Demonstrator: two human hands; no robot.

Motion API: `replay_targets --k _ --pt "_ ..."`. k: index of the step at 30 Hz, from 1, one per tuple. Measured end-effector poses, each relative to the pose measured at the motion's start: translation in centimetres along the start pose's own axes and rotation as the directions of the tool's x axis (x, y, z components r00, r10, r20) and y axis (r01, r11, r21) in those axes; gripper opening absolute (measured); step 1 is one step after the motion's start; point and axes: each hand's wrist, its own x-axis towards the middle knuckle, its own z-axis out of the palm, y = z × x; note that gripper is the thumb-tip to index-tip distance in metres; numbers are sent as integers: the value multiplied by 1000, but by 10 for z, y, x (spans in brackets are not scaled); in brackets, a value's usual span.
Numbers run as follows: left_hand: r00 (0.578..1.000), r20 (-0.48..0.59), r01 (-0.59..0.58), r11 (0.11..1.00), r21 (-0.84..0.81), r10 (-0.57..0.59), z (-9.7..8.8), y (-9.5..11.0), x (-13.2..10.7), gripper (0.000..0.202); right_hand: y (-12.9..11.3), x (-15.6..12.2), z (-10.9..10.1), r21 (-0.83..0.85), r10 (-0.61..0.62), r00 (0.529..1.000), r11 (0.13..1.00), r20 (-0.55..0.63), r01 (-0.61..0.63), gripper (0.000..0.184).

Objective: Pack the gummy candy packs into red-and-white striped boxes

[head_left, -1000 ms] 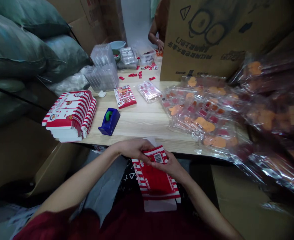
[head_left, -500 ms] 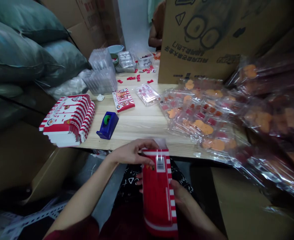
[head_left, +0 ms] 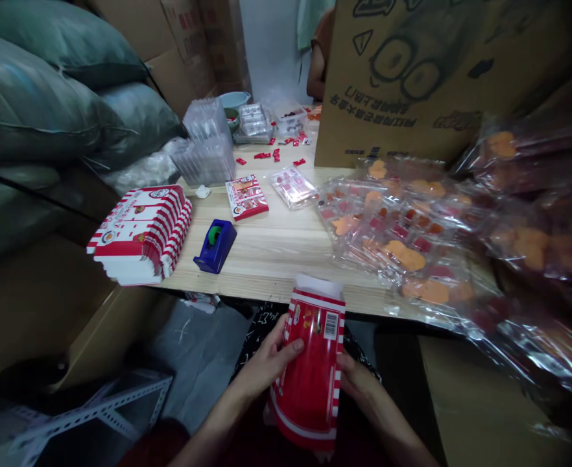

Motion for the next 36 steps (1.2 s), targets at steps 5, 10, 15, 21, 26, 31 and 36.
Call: replay_targets --k 5,10,15,21,26,31,36 --pt "994 -104 -28 997 68 36 4 6 -2 53 -8 -4 9 210 7 992 978 -125 19 76" --pt "971 -174 -139 981 134 162 4 10 11 52 -26 -12 4 244 22 991 970 -135 12 71" --pt "978 -88 -181 981 76 187 2 16 16 52 -40 -10 -1 156 -31 994 987 -102 47 77" --pt "967 -105 -230 973 20 230 -1 16 21 66 -44 2 1 125 -125 981 982 -150 144 92" --pt "969 -160 -188 982 23 189 -2 10 17 47 -52 -5 4 97 -100 991 989 -86 108 92" --pt "964 -240 -111 993 30 115 5 -9 -1 36 -60 -16 12 99 -149 976 981 -157 165 84" --pt "899 -345 -267 962 57 270 -2 -3 2 61 -57 -8 14 88 -163 977 981 -136 176 84"
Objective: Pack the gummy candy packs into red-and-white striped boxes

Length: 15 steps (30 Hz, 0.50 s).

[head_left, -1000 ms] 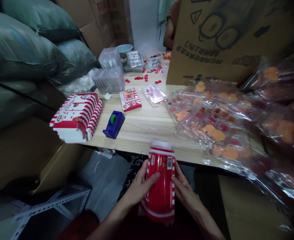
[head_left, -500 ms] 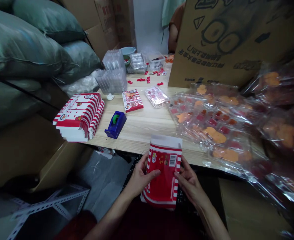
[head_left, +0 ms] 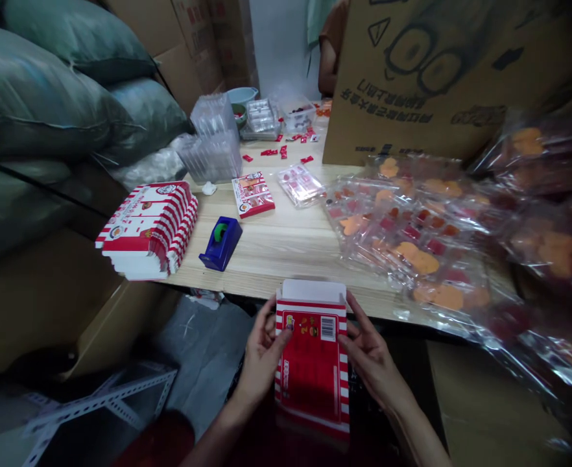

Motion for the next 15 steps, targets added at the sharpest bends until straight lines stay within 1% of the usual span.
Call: replay_targets --k 1,2,3,4,6,8,11,13,15 --pt "996 -49 -71 997 25 73 -2 4 5 61 0 2 -1 -19 2 1000 1000 20 -2 84" --pt "986 -89 -132 989 64 138 -3 8 11 57 0 4 -2 -42 0 999 999 40 2 84" --pt "976 -111 -173 979 110 185 -5 12 16 50 -2 6 -3 -68 -7 998 998 60 11 84" --pt "971 -115 -189 970 152 208 -6 16 20 43 -4 8 -4 -100 -12 997 995 79 20 82" --pt "973 -94 -189 959 209 213 -8 21 28 34 -10 10 -6 -181 -25 994 982 108 44 74" --pt "977 -58 -184 951 250 204 -9 24 33 30 -17 13 -7 -247 -40 990 966 132 72 66" --pt "982 16 -185 940 287 188 -14 27 37 27 -25 14 -7 -274 -64 983 955 175 111 55" --pt "986 72 -166 939 300 152 -20 27 36 26 -25 14 -6 -302 -89 982 943 164 136 42" --pt "989 119 -126 939 321 92 -27 26 33 27 -21 14 -6 -351 -109 989 926 96 136 26"
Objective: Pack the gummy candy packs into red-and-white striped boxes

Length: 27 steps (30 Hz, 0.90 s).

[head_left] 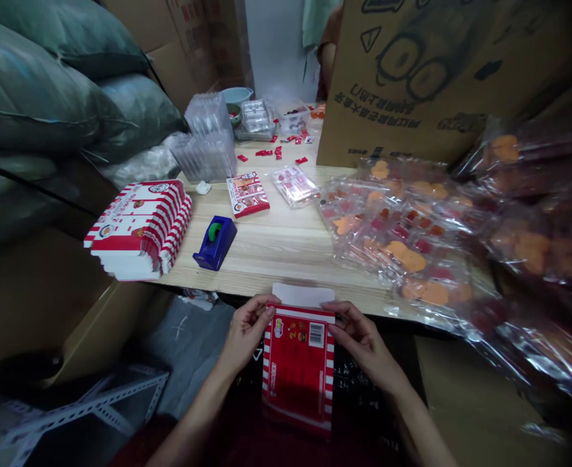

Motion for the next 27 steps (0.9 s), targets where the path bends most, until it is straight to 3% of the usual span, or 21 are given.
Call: replay_targets --k 3,7,12,16,18,20,22,24,27 --pt "999 35 40 997 62 -42 -6 -6 -5 28 11 4 5 -1 50 991 999 -127 -51 20" --pt "997 -39 -61 990 130 66 -10 -12 3 26 22 19 8 41 81 981 996 -174 -75 26" --pt "999 -50 16 1000 -22 -17 -13 -18 15 28 25 36 7 57 98 983 994 -156 -91 29" --pt "993 -112 2 978 -206 -26 -10 -27 15 24 30 37 12 74 91 977 994 -192 -78 30" --pt "993 -109 15 948 -318 -53 -8 -30 16 43 33 37 16 95 82 972 994 -218 -63 30" --pt "995 -38 75 926 -370 -95 -8 -31 18 60 33 38 17 117 86 978 991 -189 -65 39" --pt "990 59 144 922 -360 -131 -12 -29 20 50 31 40 14 88 95 991 992 -94 -87 51" --pt "980 141 180 928 -327 -141 -17 -25 20 35 26 42 7 7 107 994 994 22 -108 44" --pt "964 249 153 959 -238 -92 -26 -19 18 32 19 43 -3 -121 103 985 989 135 -87 26"
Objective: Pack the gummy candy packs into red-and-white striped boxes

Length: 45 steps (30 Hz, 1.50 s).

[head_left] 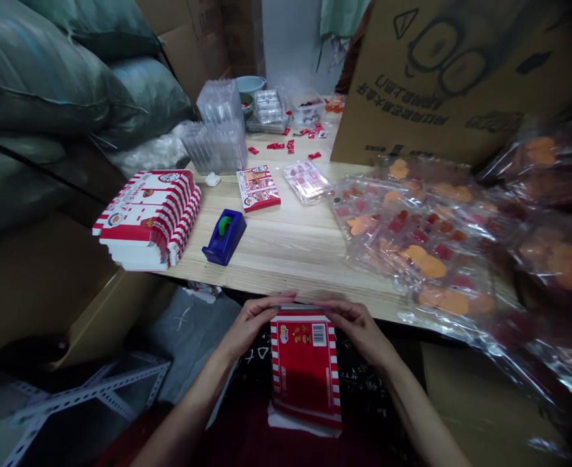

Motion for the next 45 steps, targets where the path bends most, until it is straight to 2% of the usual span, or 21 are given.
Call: replay_targets --k 2,4,8,11,14,23,27,34,42,45 --pt "999 49 -21 996 88 17 -3 4 -1 34 -3 -1 -4 -45 -19 999 999 45 21 23" --pt "999 40 -30 985 168 24 -3 7 1 35 -6 -2 -6 -61 -20 997 998 71 24 23" --pt "998 60 17 962 271 -35 -2 16 10 34 -12 1 -5 -51 25 999 998 37 -23 23" --pt "990 100 66 958 280 -97 -2 23 16 39 -14 5 -5 0 84 996 996 37 -84 26" --pt "993 83 61 954 292 -89 0 26 20 36 -12 7 -5 82 135 991 987 12 -135 30" --pt "995 65 59 955 292 -82 6 23 20 33 -5 9 -10 112 148 989 982 19 -149 27" --pt "997 44 44 943 330 -62 7 21 16 33 -6 9 -12 86 145 988 985 47 -149 28" --pt "996 37 63 944 324 -79 4 10 11 34 -10 19 -24 -31 126 969 992 212 -122 31" --pt "993 97 18 911 412 -64 5 15 13 33 -13 11 -26 -57 110 964 993 242 -99 29" --pt "987 155 -44 860 509 -42 8 23 8 35 -12 1 -30 -76 103 967 993 234 -87 31"
